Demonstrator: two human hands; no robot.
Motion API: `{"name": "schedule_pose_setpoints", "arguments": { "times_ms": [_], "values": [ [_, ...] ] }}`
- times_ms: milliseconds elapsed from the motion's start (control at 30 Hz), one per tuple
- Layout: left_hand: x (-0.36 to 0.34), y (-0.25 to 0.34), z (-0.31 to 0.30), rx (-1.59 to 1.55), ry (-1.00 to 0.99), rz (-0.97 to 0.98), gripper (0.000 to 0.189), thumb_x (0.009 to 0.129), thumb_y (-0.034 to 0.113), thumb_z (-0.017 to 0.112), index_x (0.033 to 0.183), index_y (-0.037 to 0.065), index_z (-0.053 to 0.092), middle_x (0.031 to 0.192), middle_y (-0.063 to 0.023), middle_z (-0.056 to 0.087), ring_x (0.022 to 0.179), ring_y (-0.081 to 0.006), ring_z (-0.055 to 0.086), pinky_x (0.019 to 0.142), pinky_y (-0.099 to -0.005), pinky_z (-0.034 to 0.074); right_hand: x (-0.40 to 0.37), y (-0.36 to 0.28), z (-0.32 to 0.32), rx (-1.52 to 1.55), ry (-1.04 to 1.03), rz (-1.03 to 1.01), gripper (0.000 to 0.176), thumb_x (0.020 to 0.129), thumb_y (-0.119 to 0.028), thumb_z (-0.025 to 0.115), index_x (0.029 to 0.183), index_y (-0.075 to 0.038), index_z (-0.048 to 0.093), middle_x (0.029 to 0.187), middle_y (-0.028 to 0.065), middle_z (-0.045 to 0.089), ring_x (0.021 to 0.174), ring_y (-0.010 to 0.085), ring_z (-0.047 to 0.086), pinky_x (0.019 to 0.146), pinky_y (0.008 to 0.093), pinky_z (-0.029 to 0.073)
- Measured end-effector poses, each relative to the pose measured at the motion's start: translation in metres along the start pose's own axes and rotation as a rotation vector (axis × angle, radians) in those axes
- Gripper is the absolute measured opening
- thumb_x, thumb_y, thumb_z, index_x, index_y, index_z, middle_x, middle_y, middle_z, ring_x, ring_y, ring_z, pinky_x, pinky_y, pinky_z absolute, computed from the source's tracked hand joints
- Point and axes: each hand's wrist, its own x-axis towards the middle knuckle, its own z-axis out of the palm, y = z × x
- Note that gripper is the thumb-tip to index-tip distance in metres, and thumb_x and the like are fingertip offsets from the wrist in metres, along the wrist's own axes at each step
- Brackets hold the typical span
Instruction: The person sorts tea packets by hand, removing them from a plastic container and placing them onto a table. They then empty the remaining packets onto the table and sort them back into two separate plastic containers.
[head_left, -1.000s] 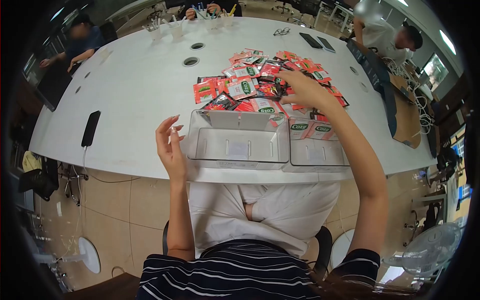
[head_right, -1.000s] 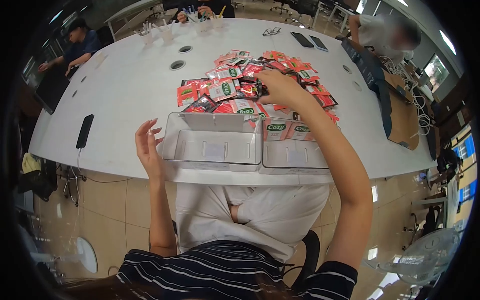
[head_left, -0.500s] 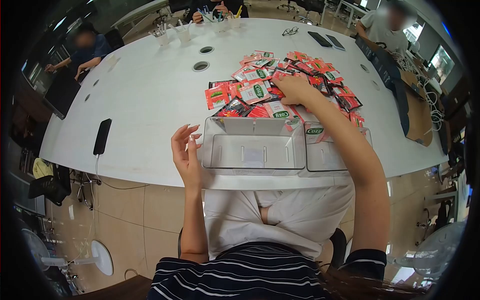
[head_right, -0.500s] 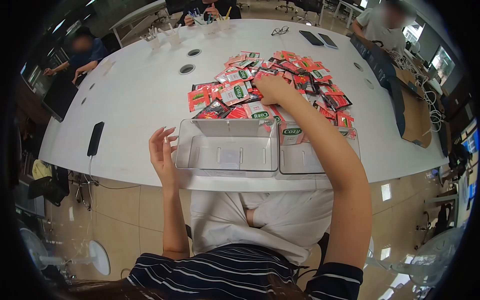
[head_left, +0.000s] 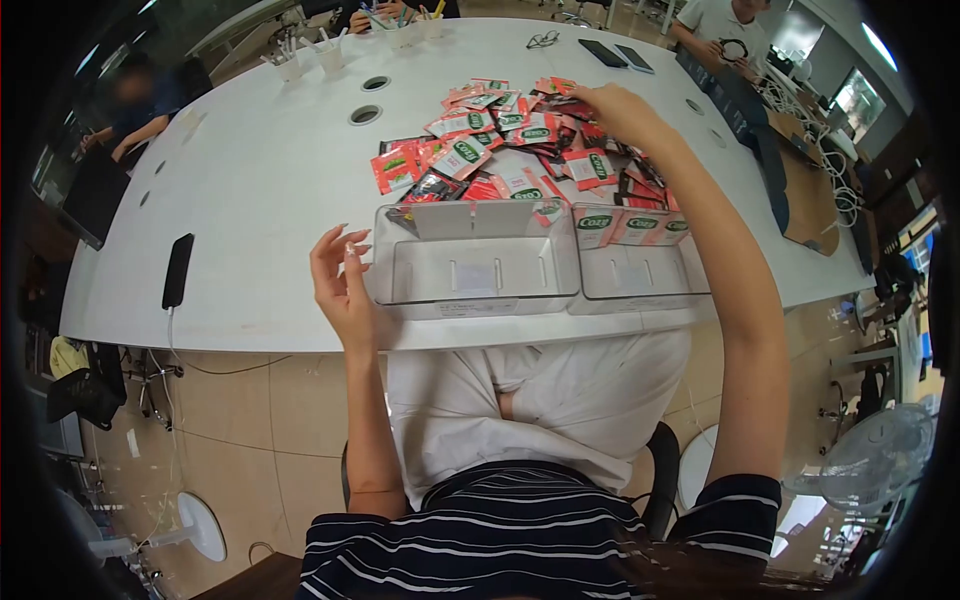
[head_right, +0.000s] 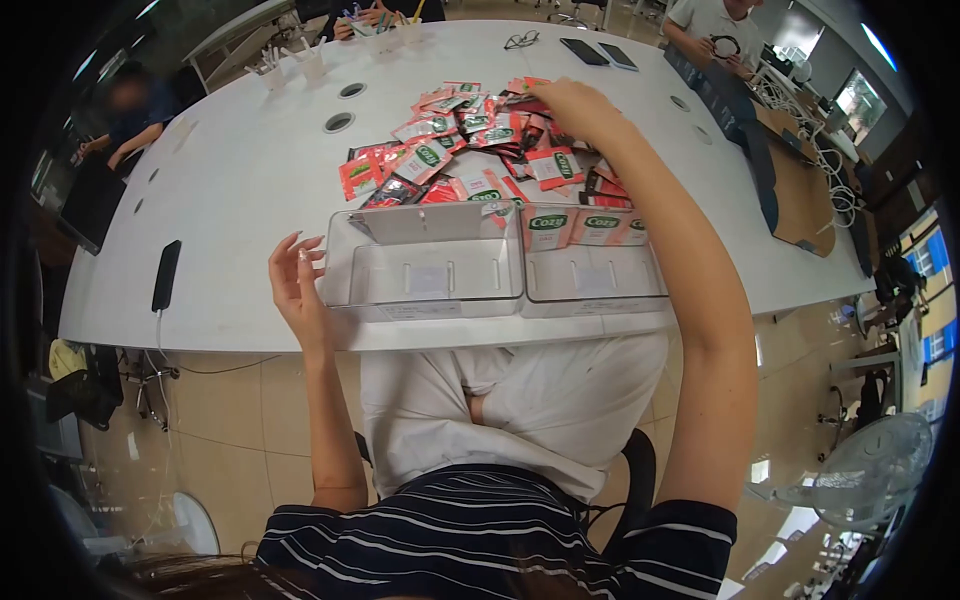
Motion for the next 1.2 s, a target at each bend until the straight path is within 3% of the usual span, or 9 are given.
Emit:
{"name": "schedule_pose_setpoints", "arguments": {
  "times_ms": [67,267,367,467,633,800,1000,1100,1200],
  "values": [
    [0.000,-0.003,0.000,-0.014,0.010,-0.006,0.026,0.098,0.015,0.050,0.122,0.005,0.052,0.106,-0.0093,0.066,0.089,-0.0133,0.059,0.074,-0.0264,0.047,-0.017,0.027,-0.011,0.004,0.082,0.031,0.034,0.083,-0.008,0.060,0.116,-0.013,0.062,0.099,0.0160,0.067,0.096,0.0361,0.063,0.080,0.0457,0.050],
    [0.000,-0.003,-0.002,-0.041,0.035,-0.058,0.027,0.098,0.016,0.050,0.122,0.005,0.053,0.107,-0.0097,0.066,0.090,-0.0124,0.060,0.074,-0.0246,0.046,-0.094,0.101,0.007,-0.195,-0.108,0.299,0.033,0.082,-0.016,0.061,0.114,-0.011,0.063,0.102,0.0212,0.066,0.093,0.0390,0.063,0.079,0.0490,0.050],
    [0.000,-0.002,-0.002,-0.006,0.036,-0.101,0.027,0.098,0.018,0.050,0.122,0.006,0.053,0.108,-0.0090,0.066,0.091,-0.0124,0.060,0.074,-0.0247,0.046,-0.117,0.098,0.013,0.008,-0.268,0.427,0.041,0.079,-0.026,0.066,0.116,-0.011,0.062,0.101,0.0230,0.066,0.091,0.0403,0.064,0.078,0.0490,0.051],
    [0.000,-0.002,-0.004,0.026,-0.011,-0.164,0.032,0.099,0.026,0.047,0.125,0.008,0.053,0.118,-0.0079,0.063,0.100,-0.0157,0.060,0.082,-0.0290,0.048,-0.125,0.068,0.011,0.109,-0.209,0.511,0.055,0.075,-0.034,0.070,0.125,-0.013,0.059,0.101,0.0243,0.065,0.092,0.0409,0.064,0.080,0.0481,0.051],
    [-0.002,0.006,-0.001,-0.010,-0.167,-0.199,0.036,0.099,0.030,0.046,0.127,0.007,0.051,0.130,-0.0115,0.057,0.120,-0.0262,0.056,0.091,-0.0372,0.048,-0.127,0.072,0.019,0.061,-0.174,0.418,0.064,0.076,-0.037,0.071,0.130,-0.009,0.055,0.094,0.0251,0.067,0.085,0.0406,0.065,0.078,0.0445,0.050],
    [-0.005,0.005,-0.002,-0.027,-0.212,-0.171,0.038,0.100,0.032,0.044,0.127,0.007,0.050,0.133,-0.0136,0.054,0.122,-0.0292,0.055,0.089,-0.0416,0.050,-0.131,0.085,0.012,0.151,-0.206,0.393,0.056,0.083,-0.034,0.067,0.132,-0.011,0.053,0.099,0.0254,0.065,0.092,0.0414,0.063,0.080,0.0479,0.049],
    [-0.016,0.009,0.011,-0.027,-0.226,-0.151,0.036,0.100,0.029,0.044,0.127,0.006,0.050,0.136,-0.0146,0.053,0.122,-0.0313,0.054,0.088,-0.0430,0.051,-0.144,0.105,0.020,0.144,0.063,0.465,0.035,0.094,-0.020,0.053,0.127,-0.010,0.057,0.094,0.0276,0.065,0.082,0.0453,0.062,0.075,0.0483,0.049],
    [-0.021,0.010,0.017,-0.017,-0.243,-0.109,0.035,0.099,0.026,0.044,0.127,0.005,0.050,0.136,-0.0151,0.052,0.122,-0.0321,0.054,0.087,-0.0433,0.052,-0.150,0.106,0.008,0.109,0.171,0.545,0.033,0.094,-0.020,0.054,0.124,-0.005,0.059,0.086,0.0250,0.067,0.074,0.0379,0.067,0.068,0.0433,0.052],
    [-0.024,0.012,0.020,-0.018,-0.260,-0.107,0.034,0.099,0.024,0.044,0.126,0.005,0.050,0.137,-0.0155,0.052,0.123,-0.0326,0.054,0.086,-0.0431,0.053,-0.156,0.111,0.002,0.560,0.358,0.660,0.033,0.096,-0.021,0.054,0.120,0.000,0.060,0.084,0.0196,0.068,0.069,0.0252,0.069,0.064,0.0341,0.057]
  ]
}}
